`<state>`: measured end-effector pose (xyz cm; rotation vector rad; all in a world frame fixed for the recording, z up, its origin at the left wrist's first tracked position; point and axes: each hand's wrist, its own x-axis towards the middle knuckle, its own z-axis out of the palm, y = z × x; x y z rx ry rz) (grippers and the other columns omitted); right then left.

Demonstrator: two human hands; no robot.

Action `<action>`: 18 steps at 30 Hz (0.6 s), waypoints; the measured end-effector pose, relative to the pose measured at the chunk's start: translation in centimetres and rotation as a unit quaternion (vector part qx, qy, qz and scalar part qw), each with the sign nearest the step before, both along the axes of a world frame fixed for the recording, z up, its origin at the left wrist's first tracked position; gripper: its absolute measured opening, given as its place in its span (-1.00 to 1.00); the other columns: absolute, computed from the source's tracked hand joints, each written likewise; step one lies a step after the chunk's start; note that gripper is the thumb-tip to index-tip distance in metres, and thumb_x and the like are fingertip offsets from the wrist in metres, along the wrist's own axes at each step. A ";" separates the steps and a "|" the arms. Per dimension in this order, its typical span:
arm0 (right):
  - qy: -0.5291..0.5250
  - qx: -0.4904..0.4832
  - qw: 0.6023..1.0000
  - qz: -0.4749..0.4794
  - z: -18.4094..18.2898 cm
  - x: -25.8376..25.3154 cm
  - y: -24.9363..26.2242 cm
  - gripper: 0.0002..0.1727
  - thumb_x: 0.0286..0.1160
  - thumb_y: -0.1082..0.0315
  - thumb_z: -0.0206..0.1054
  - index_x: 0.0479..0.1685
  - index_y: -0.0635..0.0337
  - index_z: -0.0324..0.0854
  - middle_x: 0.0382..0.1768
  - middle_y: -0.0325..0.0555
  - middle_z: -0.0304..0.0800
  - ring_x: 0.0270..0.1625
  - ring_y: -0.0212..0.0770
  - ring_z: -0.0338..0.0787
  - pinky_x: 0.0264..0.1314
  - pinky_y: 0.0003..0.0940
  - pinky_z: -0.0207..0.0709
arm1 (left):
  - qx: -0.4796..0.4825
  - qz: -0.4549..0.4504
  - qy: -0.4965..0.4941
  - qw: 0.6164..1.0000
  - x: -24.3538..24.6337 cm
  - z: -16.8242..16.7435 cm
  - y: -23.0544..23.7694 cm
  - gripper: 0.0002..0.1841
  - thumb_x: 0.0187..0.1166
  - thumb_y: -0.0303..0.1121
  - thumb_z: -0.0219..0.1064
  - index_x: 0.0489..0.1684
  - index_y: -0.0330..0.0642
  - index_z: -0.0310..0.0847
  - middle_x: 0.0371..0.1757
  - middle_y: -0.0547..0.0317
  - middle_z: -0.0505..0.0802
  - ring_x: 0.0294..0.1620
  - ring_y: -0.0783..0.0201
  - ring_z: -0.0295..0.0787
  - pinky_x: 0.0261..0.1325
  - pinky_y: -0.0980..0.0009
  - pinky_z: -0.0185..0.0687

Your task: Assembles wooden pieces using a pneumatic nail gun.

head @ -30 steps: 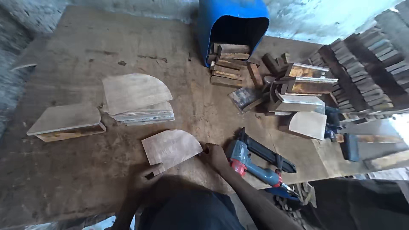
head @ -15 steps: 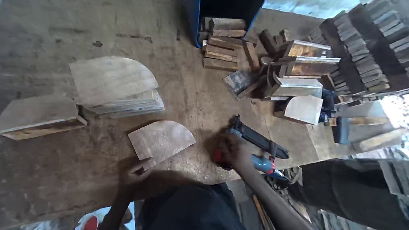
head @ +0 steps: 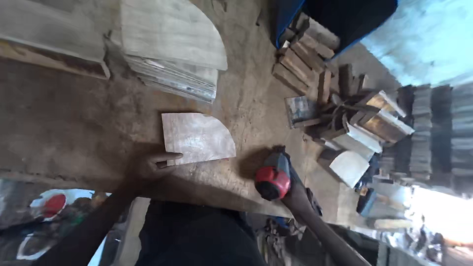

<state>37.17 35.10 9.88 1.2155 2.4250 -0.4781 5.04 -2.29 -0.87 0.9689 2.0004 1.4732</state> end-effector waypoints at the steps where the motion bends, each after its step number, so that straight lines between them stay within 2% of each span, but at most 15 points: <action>1: 0.039 -0.005 0.999 0.025 2.4 -0.5 0.3 -0.37 0.22 0.16 0.59 0.29 0.35 0.63 0.01 0.21 0.86 0.13 0.13 0.85 0.27 0.24 0.66 | 0.006 -0.004 0.015 1.000 -0.2 -0.1 0.0 -0.61 0.33 -0.37 0.61 0.17 0.08 0.87 0.16 0.39 0.92 0.04 0.57 0.86 0.16 0.49 0.80; 3: 0.057 -0.025 0.997 0.046 7.8 -2.0 -0.1 -0.50 0.32 0.19 0.57 0.17 0.37 0.71 -0.01 0.17 0.87 0.10 -0.02 0.86 0.30 0.07 0.67 | 0.003 -0.005 0.033 0.999 -0.1 -0.3 -0.2 -0.63 0.36 -0.36 0.58 0.18 0.13 0.87 0.19 0.39 0.91 0.17 0.50 0.82 0.29 0.37 0.76; 5: 0.041 -0.078 0.995 0.047 11.8 -3.9 -0.6 -0.61 0.41 0.13 0.47 0.07 0.24 0.75 -0.14 -0.08 0.86 -0.09 -0.31 0.83 0.12 -0.23 0.73 | -0.012 -0.006 0.012 1.000 0.0 0.0 -0.2 -0.63 0.42 -0.31 0.58 0.20 0.25 0.86 0.17 0.48 0.90 0.13 0.54 0.83 0.23 0.38 0.80; 6: 0.043 -0.111 0.992 0.038 13.0 -5.0 -1.1 -0.64 0.42 0.09 0.47 0.03 0.16 0.76 -0.19 -0.21 0.85 -0.16 -0.42 0.81 0.03 -0.34 0.75 | -0.011 -0.008 -0.005 1.000 -0.1 0.3 -0.1 -0.63 0.42 -0.33 0.57 0.20 0.23 0.86 0.17 0.48 0.91 0.09 0.56 0.85 0.20 0.40 0.82; 8: 0.042 -0.170 0.984 0.019 14.8 -7.5 -2.6 -0.66 0.40 0.09 0.49 0.02 0.11 0.77 -0.23 -0.32 0.84 -0.21 -0.48 0.80 -0.02 -0.42 0.75 | 0.001 -0.016 -0.016 1.000 -0.2 0.4 0.0 -0.65 0.43 -0.35 0.56 0.20 0.18 0.86 0.14 0.44 0.92 0.03 0.55 0.85 0.15 0.42 0.82; 10: 0.043 -0.215 0.976 0.000 15.4 -9.9 -4.0 -0.71 0.36 0.15 0.51 -0.03 0.09 0.76 -0.32 -0.33 0.81 -0.33 -0.43 0.77 -0.16 -0.40 0.74 | 0.015 -0.024 -0.003 1.000 -0.4 0.2 0.0 -0.66 0.42 -0.37 0.57 0.18 0.13 0.87 0.12 0.40 0.92 0.00 0.52 0.84 0.12 0.42 0.80; 12: 0.041 -0.243 0.969 -0.003 15.1 -11.5 -5.0 -0.78 0.35 0.18 0.51 -0.12 0.06 0.76 -0.39 -0.33 0.78 -0.38 -0.40 0.75 -0.22 -0.39 0.73 | -0.002 -0.021 0.037 0.999 -0.6 0.3 -0.2 -0.67 0.44 -0.27 0.57 0.17 0.23 0.87 0.09 0.46 0.92 -0.01 0.52 0.83 0.12 0.38 0.80; 15: 0.047 -0.252 0.967 -0.004 14.0 -12.5 -5.8 -0.77 0.34 0.20 0.53 -0.11 0.08 0.77 -0.40 -0.29 0.80 -0.39 -0.36 0.76 -0.22 -0.35 0.74 | -0.044 -0.019 0.101 0.994 -0.9 0.6 -0.4 -0.69 0.48 -0.07 0.52 0.19 0.48 0.84 0.01 0.54 0.91 -0.06 0.48 0.81 0.10 0.25 0.76; 18: 0.034 -0.264 0.964 -0.020 13.1 -12.9 -6.4 -0.81 0.34 0.25 0.49 -0.12 0.07 0.74 -0.43 -0.34 0.75 -0.41 -0.39 0.72 -0.24 -0.40 0.71 | -0.041 -0.021 0.101 0.994 -1.2 1.5 -0.4 -0.71 0.48 -0.02 0.48 0.14 0.48 0.86 -0.09 0.48 0.91 -0.11 0.41 0.80 0.06 0.19 0.74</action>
